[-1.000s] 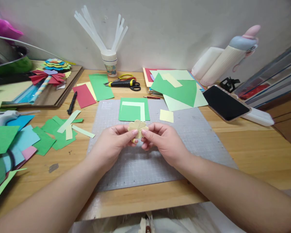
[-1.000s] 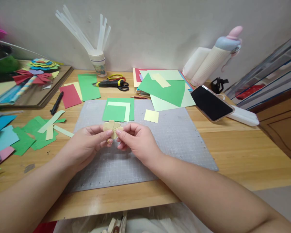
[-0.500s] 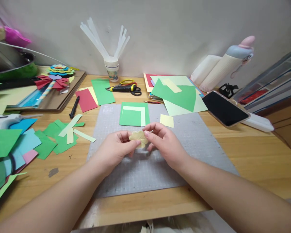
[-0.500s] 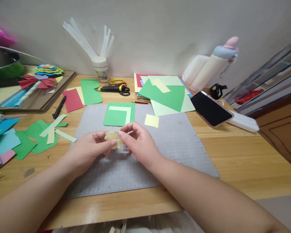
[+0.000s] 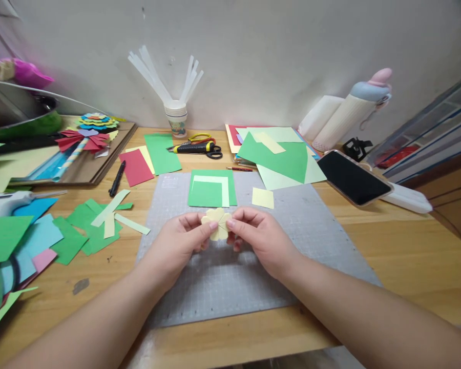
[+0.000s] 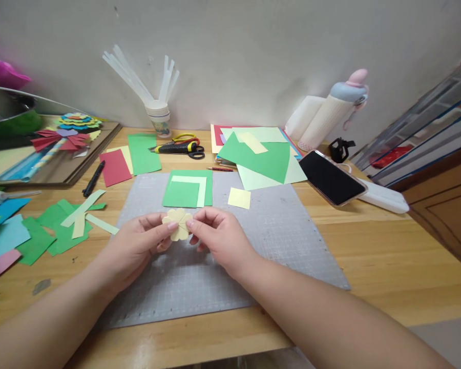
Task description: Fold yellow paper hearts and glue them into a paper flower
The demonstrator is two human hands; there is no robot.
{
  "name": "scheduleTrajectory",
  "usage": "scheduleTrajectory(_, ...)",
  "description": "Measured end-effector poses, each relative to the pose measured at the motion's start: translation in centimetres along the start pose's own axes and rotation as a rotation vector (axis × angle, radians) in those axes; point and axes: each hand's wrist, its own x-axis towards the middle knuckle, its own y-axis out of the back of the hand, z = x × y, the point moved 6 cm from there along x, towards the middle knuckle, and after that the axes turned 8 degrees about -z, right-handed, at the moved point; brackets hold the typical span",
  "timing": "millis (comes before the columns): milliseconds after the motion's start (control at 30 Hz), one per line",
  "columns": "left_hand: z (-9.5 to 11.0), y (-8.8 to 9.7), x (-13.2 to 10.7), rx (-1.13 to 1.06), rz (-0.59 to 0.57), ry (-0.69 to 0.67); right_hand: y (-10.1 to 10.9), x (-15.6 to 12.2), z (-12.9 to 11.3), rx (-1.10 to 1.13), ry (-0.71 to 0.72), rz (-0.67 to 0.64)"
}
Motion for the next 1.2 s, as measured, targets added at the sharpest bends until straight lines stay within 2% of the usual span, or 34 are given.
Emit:
scheduleTrajectory(200,0.0,0.1,-0.1,0.002,-0.005,0.008,0.2,0.0,0.1,-0.05,0.042,-0.004)
scheduleTrajectory(400,0.0,0.6,-0.2,0.075,0.05,0.011,0.1,-0.1,0.0,-0.048,0.061,0.007)
scheduleTrajectory(633,0.2,0.3,-0.2,0.076,0.024,0.007,0.1,-0.2,-0.2,-0.065,0.065,0.0)
scheduleTrajectory(833,0.6,0.2,-0.4,0.1,0.089,-0.022,-0.4,-0.3,0.3,-0.045,0.038,-0.029)
scheduleTrajectory(967,0.6,-0.1,-0.4,0.063,0.053,-0.043,-0.7,-0.3,0.5,-0.048,0.005,-0.029)
scheduleTrajectory(1200,0.8,-0.2,-0.3,0.061,0.029,-0.04,-1.0,-0.3,0.2,0.011,0.029,-0.038)
